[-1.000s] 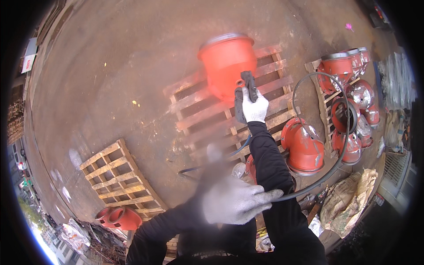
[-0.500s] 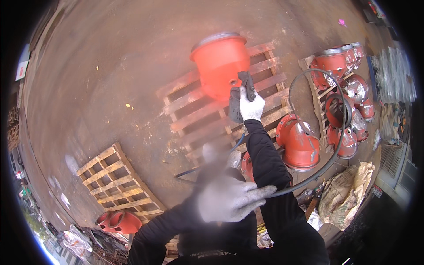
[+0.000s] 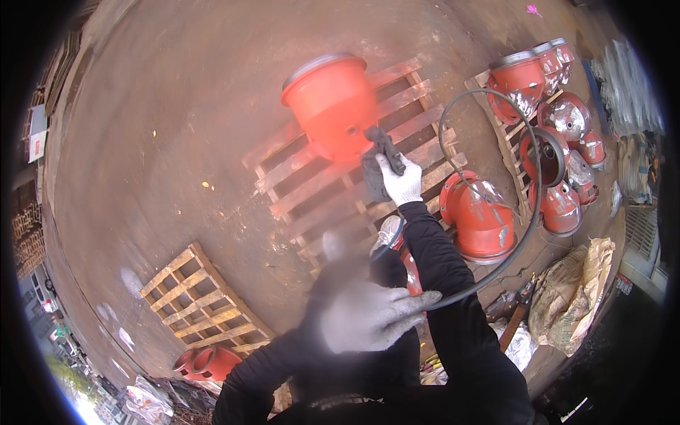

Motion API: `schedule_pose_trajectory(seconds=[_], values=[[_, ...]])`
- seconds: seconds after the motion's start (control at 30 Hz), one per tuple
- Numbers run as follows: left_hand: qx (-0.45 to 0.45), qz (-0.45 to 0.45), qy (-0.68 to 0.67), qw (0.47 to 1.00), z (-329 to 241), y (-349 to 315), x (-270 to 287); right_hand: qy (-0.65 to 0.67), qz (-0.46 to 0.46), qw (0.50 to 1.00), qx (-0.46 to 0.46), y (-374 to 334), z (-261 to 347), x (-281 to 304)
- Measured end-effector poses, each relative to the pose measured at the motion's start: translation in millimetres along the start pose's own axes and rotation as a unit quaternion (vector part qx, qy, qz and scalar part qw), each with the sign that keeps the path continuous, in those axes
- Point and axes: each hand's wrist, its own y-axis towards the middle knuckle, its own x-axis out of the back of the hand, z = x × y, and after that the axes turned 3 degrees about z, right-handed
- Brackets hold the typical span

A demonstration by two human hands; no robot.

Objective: The person picks up red metal parts from a wooden pallet, inserts small red plastic plugs into holes, and then uses a spray gun to apply red paint to the parts. The person handles the parts one at a time, rotating them to cover all sides, and places them back on the pallet after painting.

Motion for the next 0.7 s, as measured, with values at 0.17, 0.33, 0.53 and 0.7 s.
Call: schedule_pose_trajectory(seconds=[0.17,0.33,0.53,0.7], values=[[0.041,0.032,0.002,0.999,-2,33,-28,0.004,-0.071,0.997,-0.028,47,-41,25],[0.048,0.012,-0.065,0.997,3,76,-53,-0.057,0.085,0.995,0.017,94,-58,57],[0.056,0.002,-0.031,0.998,10,127,-78,-0.082,0.154,0.979,0.107,112,-42,81],[0.058,0.008,-0.008,0.998,22,155,-102,0.080,0.058,0.995,0.027,116,-38,82]])
